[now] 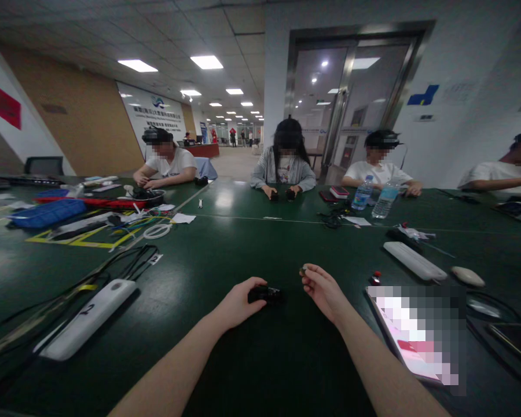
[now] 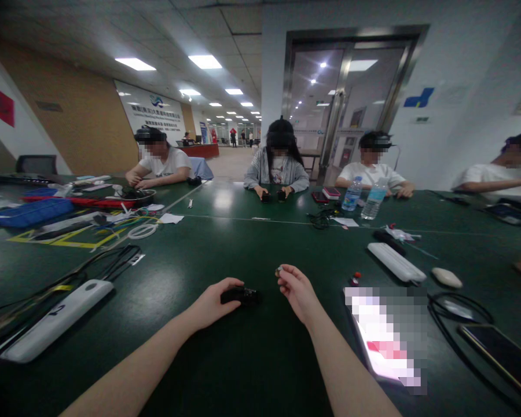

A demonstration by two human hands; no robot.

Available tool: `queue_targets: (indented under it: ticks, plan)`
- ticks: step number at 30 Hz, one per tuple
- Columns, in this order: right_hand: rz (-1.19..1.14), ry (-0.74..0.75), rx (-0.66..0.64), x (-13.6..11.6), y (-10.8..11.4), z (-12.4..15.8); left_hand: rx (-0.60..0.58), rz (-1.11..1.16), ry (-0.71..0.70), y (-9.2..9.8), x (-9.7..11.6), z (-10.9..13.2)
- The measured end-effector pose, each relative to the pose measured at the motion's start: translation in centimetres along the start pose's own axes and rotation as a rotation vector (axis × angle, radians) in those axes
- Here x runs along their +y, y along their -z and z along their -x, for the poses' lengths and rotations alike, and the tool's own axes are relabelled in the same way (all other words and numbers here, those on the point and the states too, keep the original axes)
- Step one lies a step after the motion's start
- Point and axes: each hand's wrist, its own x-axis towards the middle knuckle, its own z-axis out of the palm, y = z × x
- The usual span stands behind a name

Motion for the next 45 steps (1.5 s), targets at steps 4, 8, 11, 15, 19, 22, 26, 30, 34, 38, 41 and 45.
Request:
queue_targets:
  ticks: [4,8,11,15,19,22,26,30,34,38,41,45]
  plan:
    - [-0.075,-0.025,0.041,0.1,0.0,-0.2,0.005,-0.004,-0.014,-0.1,-0.1,0.0]
    - [-0.081,-0.033,0.064,0.4,0.2,-0.4,0.010,-0.011,-0.021,-0.1,-0.1,0.0]
    - [-0.091,-0.043,0.070,0.3,0.3,-0.5,0.018,-0.026,-0.054,0.0,0.1,0.0]
    - [-0.062,-0.045,0.062,0.3,0.2,-0.3,0.018,-0.008,-0.076,-0.1,0.1,0.0]
    - [0.126,-0.007,0.035,0.7,-0.2,-0.2,0.023,0.034,-0.108,-0.3,-0.1,0.0]
    - [0.360,0.038,-0.027,1.3,-0.9,0.0,0.025,0.021,-0.111,-0.2,0.0,0.0]
    - [0.519,0.091,-0.113,1.8,-1.8,0.3,0.010,-0.024,-0.118,-0.1,0.4,0.1]
    - [0.570,0.095,-0.149,1.9,-2.1,0.2,-0.012,-0.038,-0.159,-0.1,0.8,0.1]
    - [0.536,0.107,-0.176,1.9,-2.1,0.2,-0.042,-0.040,-0.198,-0.2,1.2,0.1]
    - [0.573,0.094,-0.227,1.7,-2.3,0.5,-0.022,-0.059,-0.181,-0.3,1.3,0.1]
    - [0.636,0.098,-0.238,1.5,-2.6,0.8,-0.016,-0.090,-0.121,-0.6,1.1,0.1]
    - [0.682,0.110,-0.250,1.4,-2.9,0.9,0.016,-0.132,-0.104,-1.1,1.2,0.0]
